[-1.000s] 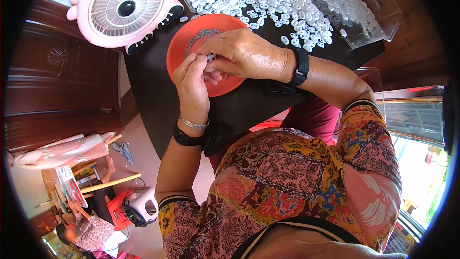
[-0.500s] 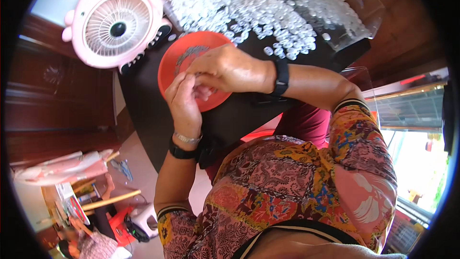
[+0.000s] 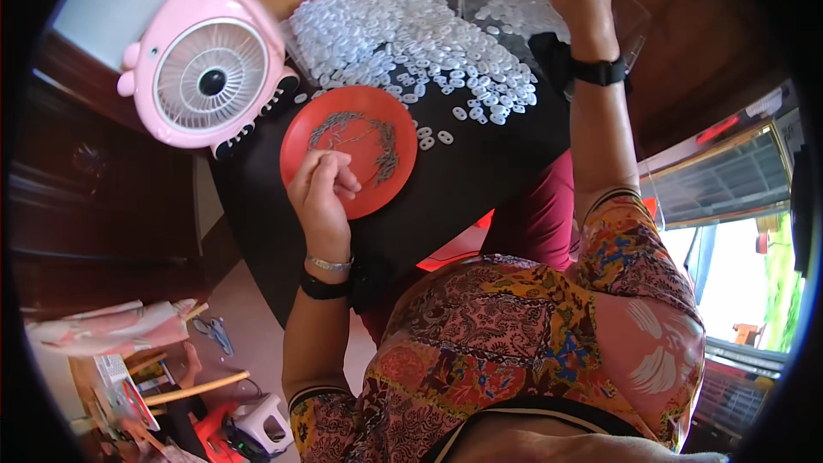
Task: The recorder is manually assembling small plastic eyes by pressing black components into white plastic bases.
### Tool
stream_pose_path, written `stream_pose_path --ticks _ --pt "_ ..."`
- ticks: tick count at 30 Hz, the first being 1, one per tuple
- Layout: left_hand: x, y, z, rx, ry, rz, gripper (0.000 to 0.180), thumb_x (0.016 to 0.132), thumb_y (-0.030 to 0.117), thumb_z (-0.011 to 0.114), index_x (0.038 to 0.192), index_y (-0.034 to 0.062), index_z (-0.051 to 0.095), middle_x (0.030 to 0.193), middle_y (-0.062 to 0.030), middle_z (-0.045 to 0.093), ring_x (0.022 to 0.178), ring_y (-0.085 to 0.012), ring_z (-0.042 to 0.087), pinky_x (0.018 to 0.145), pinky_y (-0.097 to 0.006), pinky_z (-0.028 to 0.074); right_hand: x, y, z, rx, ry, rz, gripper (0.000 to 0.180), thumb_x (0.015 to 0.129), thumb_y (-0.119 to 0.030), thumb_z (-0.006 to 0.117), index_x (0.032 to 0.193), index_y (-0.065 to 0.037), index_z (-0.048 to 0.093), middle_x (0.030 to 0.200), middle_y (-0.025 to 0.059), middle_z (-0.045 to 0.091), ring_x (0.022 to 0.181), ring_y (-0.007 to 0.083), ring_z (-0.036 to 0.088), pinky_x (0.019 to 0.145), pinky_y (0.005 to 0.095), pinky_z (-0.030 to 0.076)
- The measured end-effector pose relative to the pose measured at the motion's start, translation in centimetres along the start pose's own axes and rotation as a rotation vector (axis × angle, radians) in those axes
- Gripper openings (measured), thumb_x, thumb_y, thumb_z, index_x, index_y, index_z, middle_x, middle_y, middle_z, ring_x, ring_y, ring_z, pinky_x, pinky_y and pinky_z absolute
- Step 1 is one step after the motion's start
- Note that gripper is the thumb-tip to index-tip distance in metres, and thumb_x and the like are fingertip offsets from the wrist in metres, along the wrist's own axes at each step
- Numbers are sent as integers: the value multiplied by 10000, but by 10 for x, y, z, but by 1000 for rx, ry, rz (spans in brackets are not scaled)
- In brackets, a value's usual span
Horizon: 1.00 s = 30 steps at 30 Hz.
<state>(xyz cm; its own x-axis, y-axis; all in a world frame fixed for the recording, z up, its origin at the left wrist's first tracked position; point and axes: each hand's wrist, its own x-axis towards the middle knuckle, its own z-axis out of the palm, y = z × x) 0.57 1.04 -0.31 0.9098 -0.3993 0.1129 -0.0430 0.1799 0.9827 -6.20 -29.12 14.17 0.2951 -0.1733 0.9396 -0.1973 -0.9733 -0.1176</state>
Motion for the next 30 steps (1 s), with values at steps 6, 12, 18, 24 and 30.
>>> stream_pose_path --ticks 6,12,18,24,30 --pt "2 -3 -8 3 20 17 212 909 155 495 801 12 609 617 -23 543 535 -90 510 482 -205 366 -32 -24 55 613 -588 61 208 870 -181 653 1031 -54 689 936 57 702 823 110 640 729 266 507" --pt "3 -3 -7 43 15 15 229 893 178 481 789 17 607 617 -35 552 523 -109 521 475 -210 376 -57 -79 125 602 -1010 -259 216 804 -199 668 947 -37 686 843 128 689 752 228 661 696 325 508" --pt "7 -2 -10 5 10 -62 200 904 153 501 780 33 603 598 -4 532 513 -76 495 462 -200 354 -64 -72 123 623 -1311 -344 202 790 -199 641 905 -38 682 763 123 674 705 234 652 654 329 500" --pt "7 -5 -8 -10 -30 -72 202 900 161 509 771 39 603 595 2 531 506 -73 496 463 -199 356 -76 -42 61 589 -1418 -267 185 798 -207 656 865 -34 656 700 97 646 663 197 638 623 314 489" --pt "6 -5 -6 -11 -79 -31 200 899 159 513 773 35 605 594 2 527 512 -72 490 464 -199 346 -102 9 52 403 -1110 -22 210 758 -255 586 840 -79 668 766 98 657 738 264 636 672 360 488"
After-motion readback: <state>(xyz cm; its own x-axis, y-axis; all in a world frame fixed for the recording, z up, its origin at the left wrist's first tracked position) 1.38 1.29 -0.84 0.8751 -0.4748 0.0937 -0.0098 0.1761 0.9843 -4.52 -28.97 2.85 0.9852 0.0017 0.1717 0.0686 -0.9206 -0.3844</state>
